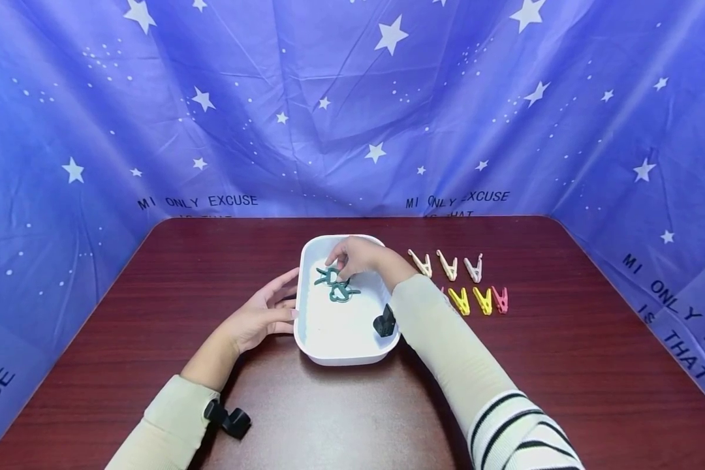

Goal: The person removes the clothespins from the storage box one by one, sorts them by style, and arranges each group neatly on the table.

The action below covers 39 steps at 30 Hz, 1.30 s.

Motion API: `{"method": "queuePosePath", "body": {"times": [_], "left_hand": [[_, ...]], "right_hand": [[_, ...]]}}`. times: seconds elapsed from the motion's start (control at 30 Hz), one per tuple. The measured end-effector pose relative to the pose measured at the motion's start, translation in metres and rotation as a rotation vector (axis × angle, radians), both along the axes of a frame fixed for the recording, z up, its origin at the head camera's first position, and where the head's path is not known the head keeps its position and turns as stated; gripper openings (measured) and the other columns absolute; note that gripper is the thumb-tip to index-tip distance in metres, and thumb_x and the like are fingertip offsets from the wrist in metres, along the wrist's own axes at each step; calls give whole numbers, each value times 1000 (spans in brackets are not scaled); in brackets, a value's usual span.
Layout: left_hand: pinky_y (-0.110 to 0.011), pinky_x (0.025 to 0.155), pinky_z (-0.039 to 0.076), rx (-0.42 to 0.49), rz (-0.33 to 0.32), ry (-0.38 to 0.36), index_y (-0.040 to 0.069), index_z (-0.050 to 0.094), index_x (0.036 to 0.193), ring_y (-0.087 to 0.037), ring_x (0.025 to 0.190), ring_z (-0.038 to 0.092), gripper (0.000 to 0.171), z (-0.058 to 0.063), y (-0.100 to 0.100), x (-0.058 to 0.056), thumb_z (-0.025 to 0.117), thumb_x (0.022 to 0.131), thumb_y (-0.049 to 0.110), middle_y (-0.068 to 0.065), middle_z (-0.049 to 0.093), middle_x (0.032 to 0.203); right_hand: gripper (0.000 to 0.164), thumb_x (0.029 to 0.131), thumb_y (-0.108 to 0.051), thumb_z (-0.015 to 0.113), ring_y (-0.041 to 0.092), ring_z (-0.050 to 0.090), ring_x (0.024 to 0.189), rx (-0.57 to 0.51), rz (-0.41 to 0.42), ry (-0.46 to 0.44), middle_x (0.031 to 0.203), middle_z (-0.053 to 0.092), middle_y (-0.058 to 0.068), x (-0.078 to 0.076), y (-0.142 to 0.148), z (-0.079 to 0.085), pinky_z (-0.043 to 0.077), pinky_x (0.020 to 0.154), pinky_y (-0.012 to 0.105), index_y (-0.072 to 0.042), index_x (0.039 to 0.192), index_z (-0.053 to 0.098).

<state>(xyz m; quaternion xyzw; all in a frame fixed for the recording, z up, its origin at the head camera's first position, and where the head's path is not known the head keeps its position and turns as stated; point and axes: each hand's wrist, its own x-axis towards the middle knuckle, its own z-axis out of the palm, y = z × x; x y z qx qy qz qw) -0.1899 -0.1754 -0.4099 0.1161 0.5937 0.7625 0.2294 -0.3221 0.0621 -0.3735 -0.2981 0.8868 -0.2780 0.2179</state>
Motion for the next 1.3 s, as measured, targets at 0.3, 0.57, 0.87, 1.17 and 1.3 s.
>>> {"method": "queuePosePath", "body": {"times": [0.3,0.57,0.87,1.17,1.3], "left_hand": [[-43,81,57,-3,1,-5,19,16,157,-35,124,49,90,3,0,1,62,84,-7,-23,19,156],[-45,82,56,1,2,-10,19,16,157,-35,123,49,89,1,0,0,60,85,-8,-24,19,156],[-45,82,56,-1,-1,-2,18,16,157,-35,123,49,88,0,-1,-1,60,85,-7,-23,19,156],[-45,83,56,3,4,-11,18,16,157,-36,125,48,88,-1,-2,-2,60,85,-6,-23,19,156],[-45,82,56,6,-1,-11,18,15,157,-35,123,49,88,-1,-2,-2,60,86,-7,-24,20,155]], "right_hand": [[40,79,-4,79,10,50,56,31,29,-64,71,60,1,-1,-1,-1,45,56,23,-6,119,69],[40,80,-7,79,10,50,56,52,66,-20,69,60,1,-1,0,-2,45,57,22,-8,119,69],[42,79,-5,79,11,56,67,-17,36,-77,85,63,3,-2,0,0,51,63,23,-6,120,68],[44,76,-3,81,16,62,88,-161,-29,-158,95,69,5,-1,2,9,54,80,27,-9,118,71],[37,80,-5,78,19,67,77,-238,-19,-202,91,71,6,-2,4,11,58,75,32,-4,117,71]]}}
